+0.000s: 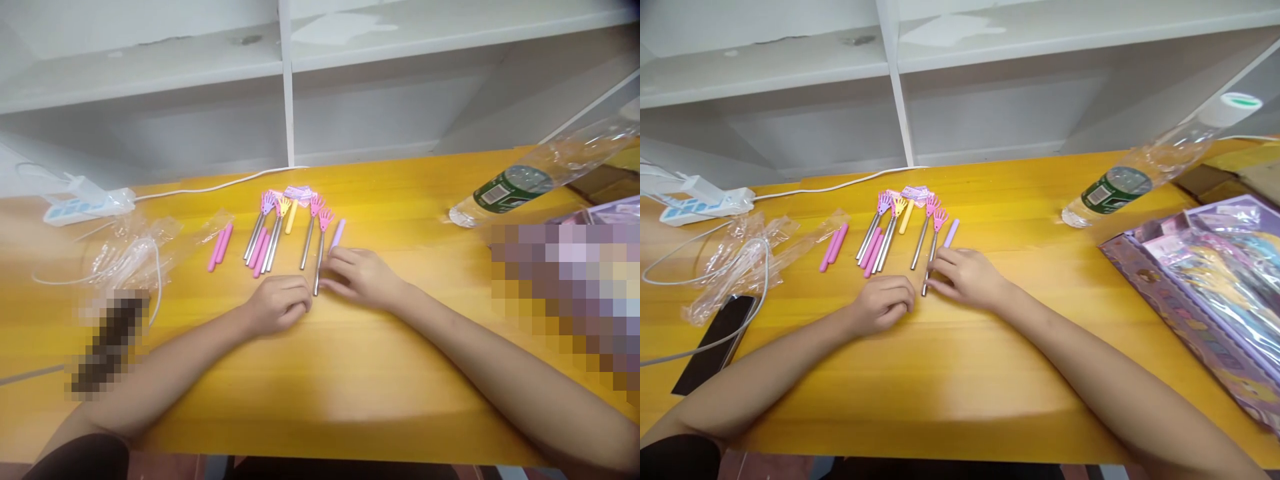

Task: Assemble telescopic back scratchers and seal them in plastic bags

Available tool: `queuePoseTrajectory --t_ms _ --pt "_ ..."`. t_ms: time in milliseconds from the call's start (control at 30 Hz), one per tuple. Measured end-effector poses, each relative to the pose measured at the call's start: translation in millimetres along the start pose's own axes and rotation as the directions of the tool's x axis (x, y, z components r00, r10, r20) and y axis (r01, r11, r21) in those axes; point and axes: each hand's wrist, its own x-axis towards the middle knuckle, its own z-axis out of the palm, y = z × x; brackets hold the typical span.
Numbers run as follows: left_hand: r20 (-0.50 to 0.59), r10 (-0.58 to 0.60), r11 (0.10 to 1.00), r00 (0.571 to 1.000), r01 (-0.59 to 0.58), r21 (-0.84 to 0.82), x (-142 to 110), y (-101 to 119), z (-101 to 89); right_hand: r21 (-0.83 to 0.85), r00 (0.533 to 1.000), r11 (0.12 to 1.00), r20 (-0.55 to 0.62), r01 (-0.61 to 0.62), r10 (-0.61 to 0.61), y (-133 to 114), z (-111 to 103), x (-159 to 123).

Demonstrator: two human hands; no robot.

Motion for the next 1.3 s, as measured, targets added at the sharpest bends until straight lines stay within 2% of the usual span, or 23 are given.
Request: queuePoseTrajectory --t_ms 100,200,367,400,467,500,567,633,700,800,867,900,933,1000,1067,1167,1300 --pt "0.041 0.024 1.000 0.999 -0.024 0.008 -1 -1 2.5 -0.155 0.994 0.982 0.026 -0.104 0.110 -7 5 1" --pt "0.103 0.056 0.997 0.993 -0.062 0.056 -3 -1 3.9 -0.200 0.988 0.971 0.063 -0.128 0.143 -13 7 1" --pt "0.188 0.040 0.990 0.981 -0.065 0.127 -1 2 1.4 -0.114 0.989 0.994 0.145 -0.004 0.020 -19 3 -2" --pt "0.202 0.035 0.989 0.979 -0.062 0.132 -1 3 0.7 -0.109 0.990 0.994 0.140 -0.020 0.035 -21 3 -2" --pt "0.221 0.029 0.990 0.975 -0.060 0.131 -1 3 0.2 -0.171 0.978 0.971 0.095 -0.168 0.186 -26 4 -2" --pt "0.229 0.028 0.990 0.973 -0.059 0.130 -1 2 0.4 -0.217 0.954 0.938 0.073 -0.269 0.291 -28 4 -1" --pt "0.244 0.026 0.989 0.969 -0.061 0.135 -2 2 1.6 -0.294 0.876 0.850 0.074 -0.437 0.477 -33 3 2" --pt "0.244 0.023 0.988 0.969 -0.059 0.144 -3 2 3.0 -0.332 0.802 0.790 0.139 -0.515 0.581 -36 2 6" --pt "0.191 0.015 0.989 0.981 -0.043 0.142 -1 4 2.4 -0.351 0.750 0.759 0.196 -0.548 0.632 -38 -1 10" --pt "-0.031 -0.078 0.986 0.996 0.082 0.147 6 5 -5.9 -0.353 0.701 0.730 0.233 -0.585 0.674 -38 -4 13" --pt "-0.215 -0.206 0.944 0.955 0.252 0.212 12 2 -16.3 -0.308 0.681 0.724 0.252 -0.618 0.688 -35 -6 14" --pt "-0.280 -0.265 0.900 0.923 0.341 0.273 15 -2 -22.2 -0.268 0.677 0.725 0.258 -0.635 0.689 -34 -7 14" --pt "-0.300 -0.311 0.847 0.902 0.406 0.343 17 -6 -28.1 -0.221 0.679 0.727 0.260 -0.650 0.686 -32 -7 14" --pt "-0.267 -0.398 0.734 0.878 0.479 0.481 20 -14 -38.9 -0.112 0.694 0.734 0.256 -0.670 0.672 -28 -8 13" --pt "-0.212 -0.460 0.633 0.862 0.486 0.603 20 -20 -47.2 -0.006 0.716 0.739 0.242 -0.673 0.655 -25 -8 11" --pt "-0.187 -0.505 0.509 0.842 0.466 0.724 19 -24 -54.4 0.103 0.747 0.744 0.194 -0.660 0.636 -23 -7 9" --pt "-0.167 -0.486 0.463 0.858 0.415 0.783 16 -24 -56.8 0.153 0.783 0.768 0.156 -0.622 0.602 -23 -3 7"
